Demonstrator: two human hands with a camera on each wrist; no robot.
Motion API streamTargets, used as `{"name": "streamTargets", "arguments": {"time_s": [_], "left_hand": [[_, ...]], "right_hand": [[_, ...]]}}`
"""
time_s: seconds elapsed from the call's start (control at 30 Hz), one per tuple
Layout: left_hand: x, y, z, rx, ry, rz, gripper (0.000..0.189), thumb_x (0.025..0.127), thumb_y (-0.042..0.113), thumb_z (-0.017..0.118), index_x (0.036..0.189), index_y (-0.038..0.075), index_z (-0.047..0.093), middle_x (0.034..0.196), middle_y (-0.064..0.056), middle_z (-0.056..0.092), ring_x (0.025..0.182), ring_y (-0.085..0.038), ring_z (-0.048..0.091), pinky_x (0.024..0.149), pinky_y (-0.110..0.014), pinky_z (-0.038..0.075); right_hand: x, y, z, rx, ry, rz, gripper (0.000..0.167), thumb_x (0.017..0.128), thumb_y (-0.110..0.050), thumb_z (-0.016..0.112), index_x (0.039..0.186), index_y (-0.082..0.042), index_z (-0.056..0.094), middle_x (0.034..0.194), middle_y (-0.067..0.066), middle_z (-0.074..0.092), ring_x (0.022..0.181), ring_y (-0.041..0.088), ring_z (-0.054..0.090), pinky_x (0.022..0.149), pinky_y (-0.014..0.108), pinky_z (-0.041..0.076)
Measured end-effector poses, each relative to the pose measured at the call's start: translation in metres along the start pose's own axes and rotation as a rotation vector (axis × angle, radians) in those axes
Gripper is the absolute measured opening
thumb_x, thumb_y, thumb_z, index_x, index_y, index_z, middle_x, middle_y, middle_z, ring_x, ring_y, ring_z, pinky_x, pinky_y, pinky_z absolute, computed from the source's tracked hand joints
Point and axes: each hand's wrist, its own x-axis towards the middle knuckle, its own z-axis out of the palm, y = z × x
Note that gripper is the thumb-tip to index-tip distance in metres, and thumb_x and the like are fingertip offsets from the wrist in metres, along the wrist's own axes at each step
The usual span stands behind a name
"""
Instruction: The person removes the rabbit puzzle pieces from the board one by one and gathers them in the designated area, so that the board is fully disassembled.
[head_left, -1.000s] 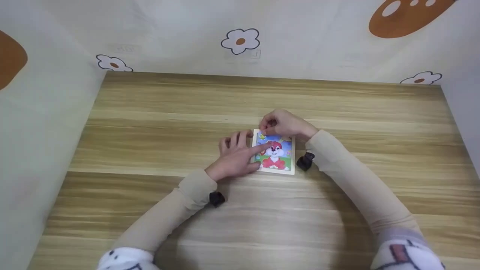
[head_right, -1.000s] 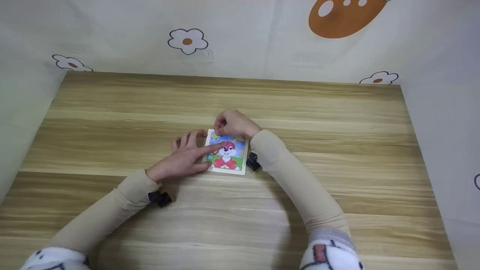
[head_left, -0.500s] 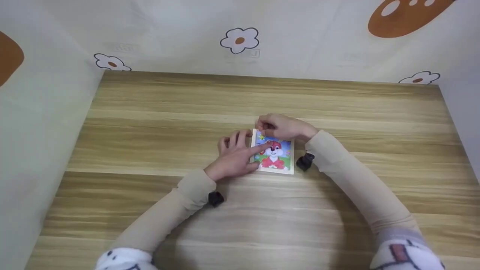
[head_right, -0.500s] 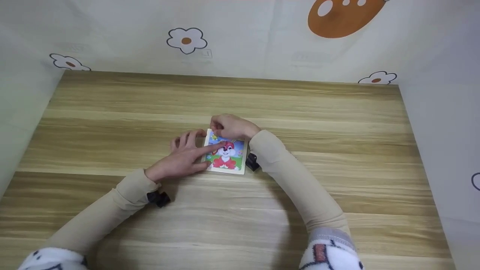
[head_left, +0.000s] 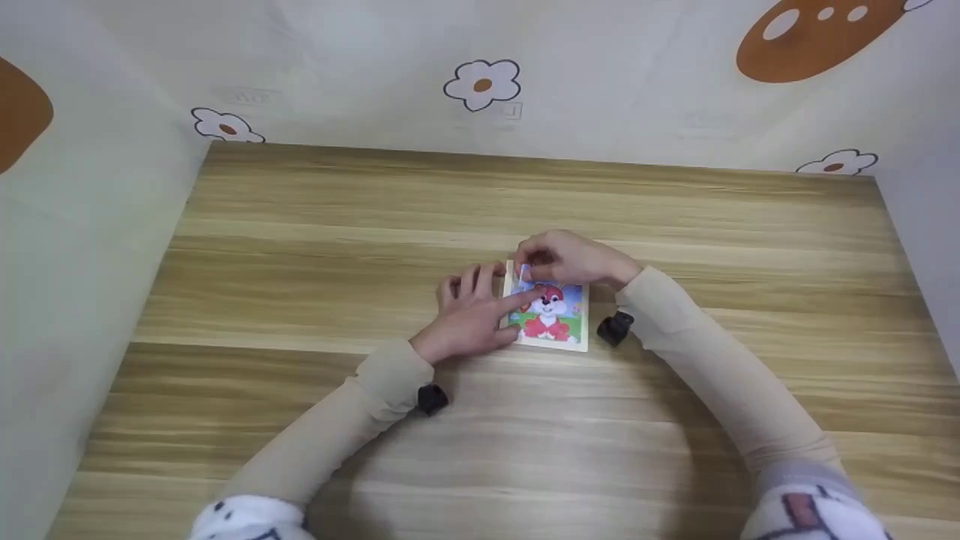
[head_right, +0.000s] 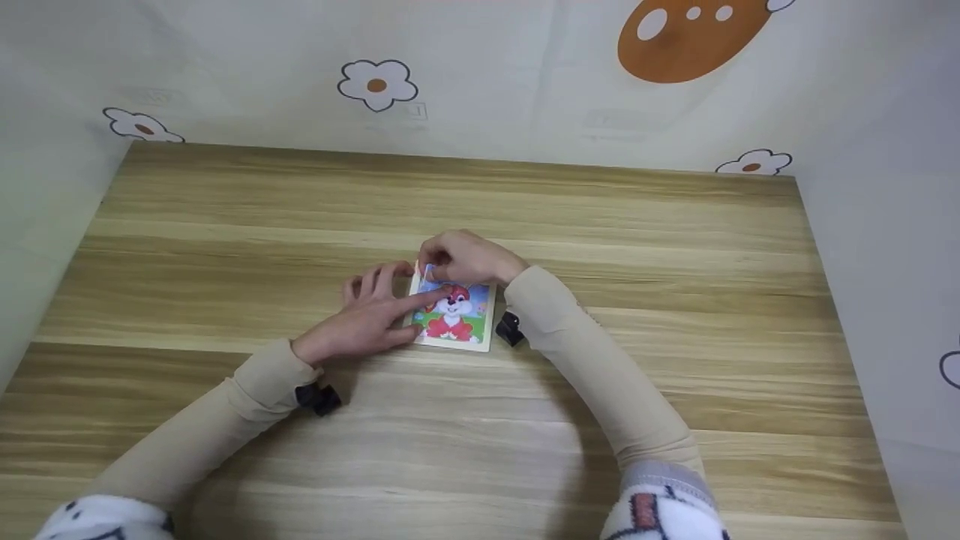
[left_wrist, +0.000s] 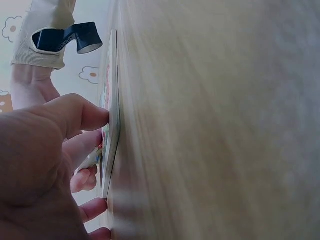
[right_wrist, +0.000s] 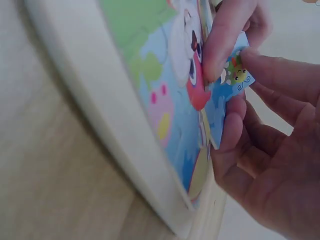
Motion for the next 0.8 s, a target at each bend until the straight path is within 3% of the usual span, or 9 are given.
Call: {"name": "streamTargets", "arguments": {"time_s": [0.2, 0.5, 0.8], "left_hand": [[0.0, 0.0013, -0.0008, -0.013, -0.025, -0.014, 0.064, 0.092, 0.03, 0.057, 0.149, 0.045, 0.032, 0.154, -0.02, 0.013, 0.137, -0.044, 0.009, 0.098, -0.065, 0.01], [0.0009, 0.0021, -0.0006, -0.021, -0.027, -0.022, 0.062, 0.092, 0.029, 0.056, 0.148, 0.044, 0.032, 0.154, -0.021, 0.013, 0.138, -0.044, 0.009, 0.098, -0.065, 0.01], [0.0022, 0.0038, -0.0006, -0.007, -0.037, -0.036, 0.062, 0.093, 0.031, 0.055, 0.148, 0.046, 0.03, 0.155, -0.019, 0.011, 0.138, -0.045, 0.007, 0.099, -0.065, 0.008]], "right_hand": [[-0.0034, 0.0079, 0.0025, 0.028, 0.048, -0.018, 0.01, 0.094, -0.002, 0.058, 0.099, -0.002, 0.066, 0.101, 0.008, 0.065, 0.088, 0.019, 0.055, 0.081, 0.034, 0.043], [-0.0077, 0.0111, 0.006, 0.096, 0.091, 0.003, 0.014, 0.094, -0.001, 0.056, 0.104, 0.0, 0.066, 0.104, 0.007, 0.064, 0.092, 0.02, 0.056, 0.08, 0.032, 0.046], [-0.0085, 0.0109, 0.0064, -0.02, 0.104, -0.034, 0.014, 0.095, -0.002, 0.056, 0.106, -0.002, 0.065, 0.107, 0.007, 0.062, 0.1, 0.021, 0.055, 0.089, 0.038, 0.043]]}}
